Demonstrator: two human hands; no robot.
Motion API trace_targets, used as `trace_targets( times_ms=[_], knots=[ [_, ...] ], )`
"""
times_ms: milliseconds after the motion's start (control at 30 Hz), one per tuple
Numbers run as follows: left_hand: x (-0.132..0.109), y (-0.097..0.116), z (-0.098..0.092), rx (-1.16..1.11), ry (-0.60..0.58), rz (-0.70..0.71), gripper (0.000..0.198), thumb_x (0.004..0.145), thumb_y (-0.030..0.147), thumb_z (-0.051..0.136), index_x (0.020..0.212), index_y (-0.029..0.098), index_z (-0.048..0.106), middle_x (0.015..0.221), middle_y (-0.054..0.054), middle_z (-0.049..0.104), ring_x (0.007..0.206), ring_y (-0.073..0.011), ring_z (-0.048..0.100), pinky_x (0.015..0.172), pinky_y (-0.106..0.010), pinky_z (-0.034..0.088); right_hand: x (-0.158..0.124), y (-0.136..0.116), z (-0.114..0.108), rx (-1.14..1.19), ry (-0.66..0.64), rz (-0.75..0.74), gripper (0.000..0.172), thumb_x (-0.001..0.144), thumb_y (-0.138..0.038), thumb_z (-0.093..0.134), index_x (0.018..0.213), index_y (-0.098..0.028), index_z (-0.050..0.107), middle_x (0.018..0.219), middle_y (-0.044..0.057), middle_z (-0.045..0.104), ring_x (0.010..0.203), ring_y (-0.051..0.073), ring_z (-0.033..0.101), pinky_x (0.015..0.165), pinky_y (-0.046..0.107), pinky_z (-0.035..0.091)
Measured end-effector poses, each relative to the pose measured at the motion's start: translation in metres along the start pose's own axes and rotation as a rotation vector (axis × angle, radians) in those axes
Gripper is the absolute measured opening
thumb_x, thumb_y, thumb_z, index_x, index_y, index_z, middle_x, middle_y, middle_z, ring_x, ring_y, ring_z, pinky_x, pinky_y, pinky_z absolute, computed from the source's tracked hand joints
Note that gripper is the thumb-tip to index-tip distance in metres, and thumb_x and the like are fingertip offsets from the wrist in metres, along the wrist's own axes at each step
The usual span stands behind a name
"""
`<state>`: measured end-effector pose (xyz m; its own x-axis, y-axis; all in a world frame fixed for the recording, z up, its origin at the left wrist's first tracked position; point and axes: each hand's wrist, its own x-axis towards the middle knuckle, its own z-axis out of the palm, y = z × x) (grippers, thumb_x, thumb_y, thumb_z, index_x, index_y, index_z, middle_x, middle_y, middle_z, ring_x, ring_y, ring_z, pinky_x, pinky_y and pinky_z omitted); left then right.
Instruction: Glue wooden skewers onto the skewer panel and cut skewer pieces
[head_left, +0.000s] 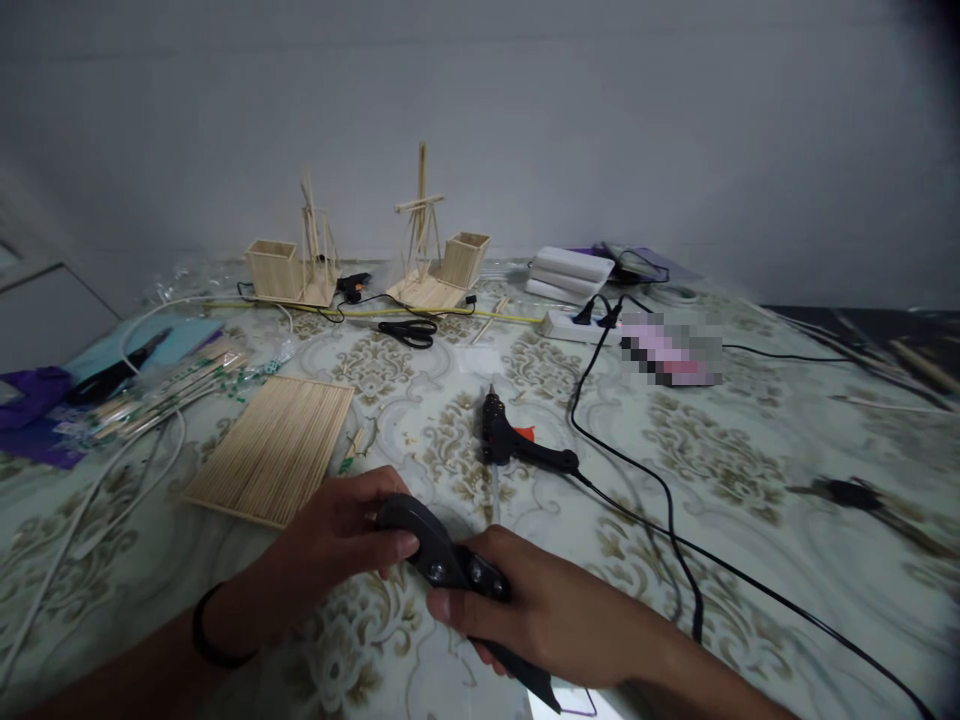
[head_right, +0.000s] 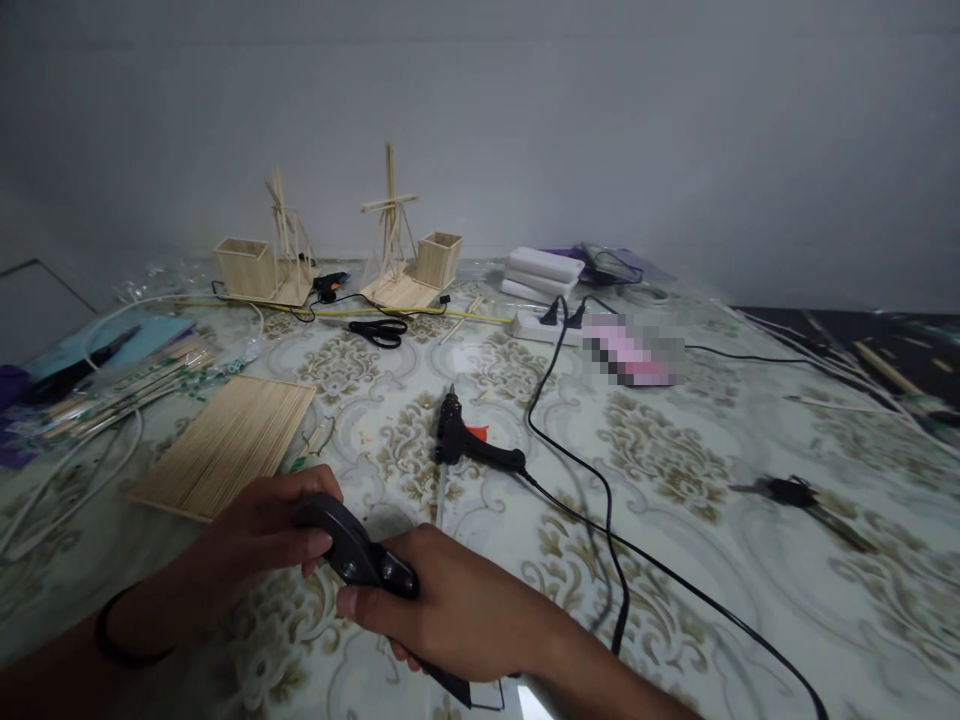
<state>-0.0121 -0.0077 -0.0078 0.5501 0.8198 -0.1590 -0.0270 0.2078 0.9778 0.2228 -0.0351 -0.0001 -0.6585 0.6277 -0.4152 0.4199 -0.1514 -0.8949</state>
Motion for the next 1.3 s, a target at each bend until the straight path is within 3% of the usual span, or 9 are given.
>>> trace_targets(
  times_ms=[300, 500, 933, 1300],
  knots=[
    [0.0, -0.007, -0.003, -0.021, -0.007, 0.025, 0.028, 0.083, 0.041, 0.086, 0.084, 0.016, 0.073, 0.077, 0.002, 0.06, 0.062, -0.009, 0.056, 0.058, -0.019, 0.047, 0.001, 0.001, 0.001, -0.001, 0.005, 0.042, 0.046, 0.101, -0.059, 0.057, 0.076, -0.019, 0.054, 0.064, -0.002, 0.06, 0.055, 0.01, 0.053, 0.055, 0.021, 0.041],
    [0.0, -0.007, -0.003, -0.037, -0.007, 0.033, 0.026, 0.083, 0.04, 0.086, 0.083, 0.017, 0.074, 0.077, 0.002, 0.061, 0.062, -0.0093, 0.055, 0.057, -0.019, 0.048, 0.001, -0.003, 0.003, 0.006, 0.036, 0.076, 0.039, 0.1, -0.052, 0.059, 0.079, -0.02, 0.053, 0.063, -0.003, 0.057, 0.054, 0.009, 0.051, 0.051, 0.02, 0.039],
    [-0.001, -0.007, 0.0, -0.014, 0.05, 0.009, 0.029, 0.08, 0.041, 0.087, 0.079, 0.017, 0.07, 0.07, 0.003, 0.061, 0.058, -0.0099, 0.056, 0.056, -0.021, 0.048, 0.0, -0.01, 0.007, 0.082, 0.067, 0.034, 0.031, 0.101, -0.047, 0.06, 0.085, -0.021, 0.052, 0.062, -0.008, 0.054, 0.051, 0.008, 0.049, 0.05, 0.018, 0.041],
    [-0.002, -0.007, 0.001, -0.036, 0.089, 0.005, 0.029, 0.079, 0.04, 0.088, 0.077, 0.019, 0.07, 0.066, 0.003, 0.064, 0.057, -0.0112, 0.059, 0.056, -0.022, 0.05, -0.001, -0.015, 0.005, -0.009, 0.113, -0.015, 0.03, 0.102, -0.048, 0.06, 0.089, -0.022, 0.056, 0.063, -0.007, 0.054, 0.057, 0.01, 0.051, 0.054, 0.022, 0.038]
  ],
)
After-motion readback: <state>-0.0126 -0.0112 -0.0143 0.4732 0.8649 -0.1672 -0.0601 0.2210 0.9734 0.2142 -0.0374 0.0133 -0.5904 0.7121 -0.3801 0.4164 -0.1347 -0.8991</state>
